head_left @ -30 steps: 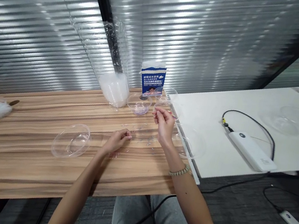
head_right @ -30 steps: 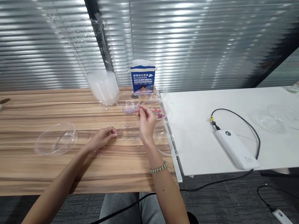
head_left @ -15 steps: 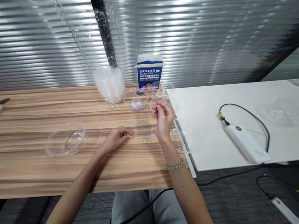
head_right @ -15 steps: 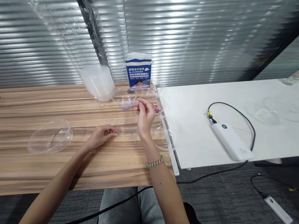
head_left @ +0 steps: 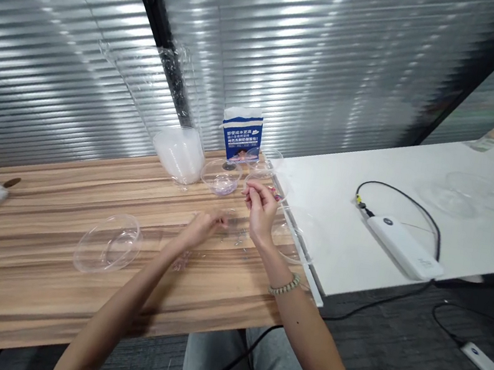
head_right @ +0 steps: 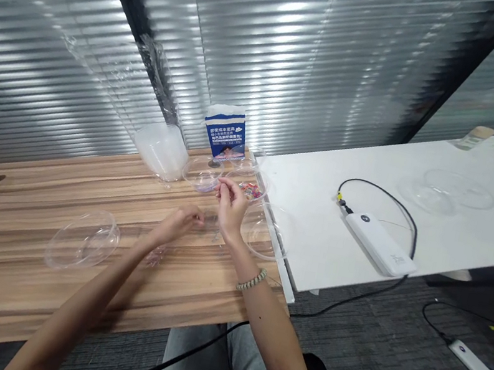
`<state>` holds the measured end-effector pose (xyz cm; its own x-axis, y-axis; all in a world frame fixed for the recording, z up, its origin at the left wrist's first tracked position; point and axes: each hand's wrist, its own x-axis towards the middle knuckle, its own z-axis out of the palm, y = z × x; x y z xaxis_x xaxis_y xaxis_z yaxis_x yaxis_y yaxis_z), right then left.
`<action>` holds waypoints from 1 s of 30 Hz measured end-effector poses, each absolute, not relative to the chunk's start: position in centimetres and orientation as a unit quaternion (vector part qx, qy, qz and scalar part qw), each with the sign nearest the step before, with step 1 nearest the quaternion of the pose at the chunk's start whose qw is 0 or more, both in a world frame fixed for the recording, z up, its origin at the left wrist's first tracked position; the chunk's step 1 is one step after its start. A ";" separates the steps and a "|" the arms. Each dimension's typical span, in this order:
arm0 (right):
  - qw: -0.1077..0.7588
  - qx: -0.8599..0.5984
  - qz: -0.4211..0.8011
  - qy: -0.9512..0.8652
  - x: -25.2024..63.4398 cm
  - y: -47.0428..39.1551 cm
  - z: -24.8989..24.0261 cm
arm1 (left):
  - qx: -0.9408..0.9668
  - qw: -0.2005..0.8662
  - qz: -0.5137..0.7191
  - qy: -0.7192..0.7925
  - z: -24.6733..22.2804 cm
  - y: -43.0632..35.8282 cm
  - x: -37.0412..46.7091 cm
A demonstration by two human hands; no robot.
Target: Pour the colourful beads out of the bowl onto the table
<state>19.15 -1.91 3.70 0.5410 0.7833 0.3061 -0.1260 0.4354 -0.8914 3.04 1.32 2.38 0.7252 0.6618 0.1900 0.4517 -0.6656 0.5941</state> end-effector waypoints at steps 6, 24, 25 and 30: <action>0.730 -0.459 0.271 -0.428 18.2 -2.3 3.2 | 0.806 0.178 0.345 0.447 7.3 8.5 3.9; 0.613 -0.545 0.236 -0.520 17.2 -1.7 0.8 | 0.634 0.375 0.404 0.542 -1.5 1.0 -5.0; 0.603 -0.554 0.235 -0.524 17.3 -1.5 0.5 | 0.631 0.387 0.402 0.540 -1.3 1.0 -4.9; 0.531 -0.586 0.247 -0.559 17.3 -0.9 -1.0 | 0.635 0.424 0.366 0.531 -0.9 1.3 -5.3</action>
